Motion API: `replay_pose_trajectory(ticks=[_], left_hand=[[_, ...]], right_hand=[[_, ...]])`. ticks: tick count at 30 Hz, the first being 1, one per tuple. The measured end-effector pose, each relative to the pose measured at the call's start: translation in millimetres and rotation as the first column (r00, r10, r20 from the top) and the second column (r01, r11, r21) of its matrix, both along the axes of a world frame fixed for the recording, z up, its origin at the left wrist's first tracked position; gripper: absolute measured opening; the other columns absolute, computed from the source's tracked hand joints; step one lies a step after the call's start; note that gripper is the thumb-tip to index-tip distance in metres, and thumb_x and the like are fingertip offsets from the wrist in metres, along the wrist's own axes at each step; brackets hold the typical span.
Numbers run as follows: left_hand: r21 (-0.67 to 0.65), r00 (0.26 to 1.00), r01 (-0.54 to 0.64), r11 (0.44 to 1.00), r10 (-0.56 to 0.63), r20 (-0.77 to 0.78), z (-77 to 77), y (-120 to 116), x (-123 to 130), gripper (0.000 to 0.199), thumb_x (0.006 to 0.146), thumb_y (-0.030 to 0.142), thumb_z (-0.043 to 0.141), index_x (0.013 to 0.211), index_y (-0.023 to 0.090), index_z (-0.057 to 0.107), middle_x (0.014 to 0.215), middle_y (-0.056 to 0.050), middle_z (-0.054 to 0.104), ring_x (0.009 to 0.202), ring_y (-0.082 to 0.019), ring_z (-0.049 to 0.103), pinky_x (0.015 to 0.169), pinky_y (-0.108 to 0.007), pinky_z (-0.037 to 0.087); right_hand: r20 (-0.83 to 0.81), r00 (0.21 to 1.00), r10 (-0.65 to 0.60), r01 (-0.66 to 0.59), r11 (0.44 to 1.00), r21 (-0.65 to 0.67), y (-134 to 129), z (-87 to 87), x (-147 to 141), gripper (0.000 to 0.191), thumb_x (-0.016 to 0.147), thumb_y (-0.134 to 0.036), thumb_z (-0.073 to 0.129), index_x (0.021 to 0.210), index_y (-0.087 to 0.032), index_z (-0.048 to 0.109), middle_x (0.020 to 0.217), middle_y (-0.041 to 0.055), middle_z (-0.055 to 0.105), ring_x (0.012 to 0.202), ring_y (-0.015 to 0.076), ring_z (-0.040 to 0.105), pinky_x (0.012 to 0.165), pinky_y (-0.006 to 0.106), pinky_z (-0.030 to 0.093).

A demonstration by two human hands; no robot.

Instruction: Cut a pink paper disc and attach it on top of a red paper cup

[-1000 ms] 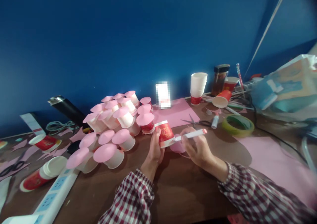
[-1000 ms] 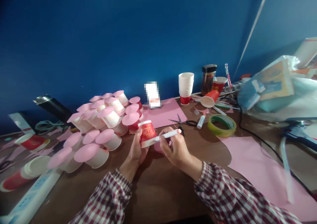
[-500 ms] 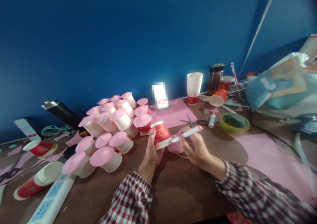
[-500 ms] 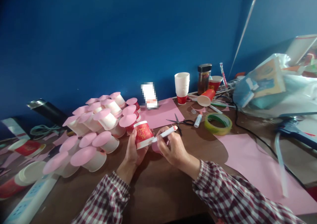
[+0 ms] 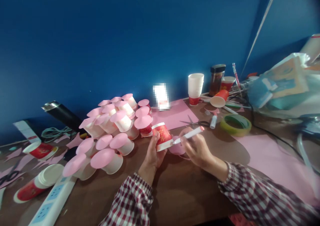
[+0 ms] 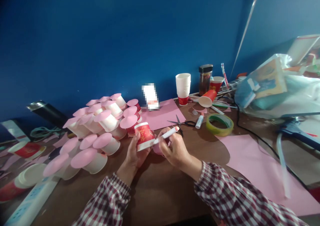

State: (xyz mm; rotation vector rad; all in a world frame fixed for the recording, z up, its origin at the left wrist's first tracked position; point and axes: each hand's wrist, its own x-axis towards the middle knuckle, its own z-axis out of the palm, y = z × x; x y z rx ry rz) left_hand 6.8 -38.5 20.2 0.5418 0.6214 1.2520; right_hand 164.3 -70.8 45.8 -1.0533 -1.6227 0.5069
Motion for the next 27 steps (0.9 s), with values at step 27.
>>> replay_pose_trajectory(ticks=[27], left_hand=[[0.005,0.997,-0.082,0.997,0.082,0.008,2.0,3.0,1.8,0.035,0.074,0.044,0.074,0.095,0.017,0.064,0.095,-0.004,0.069,0.086,-0.017,0.064,0.087,-0.031,0.049]], right_hand=[[-0.033,0.999,-0.041,0.040,0.999,-0.012,2.8,-1.6,2.8,0.016,0.092,-0.025,0.044,0.080,-0.019,0.053,0.059,-0.0029,0.050,0.048,0.0101,0.045,0.047,0.021,0.038]])
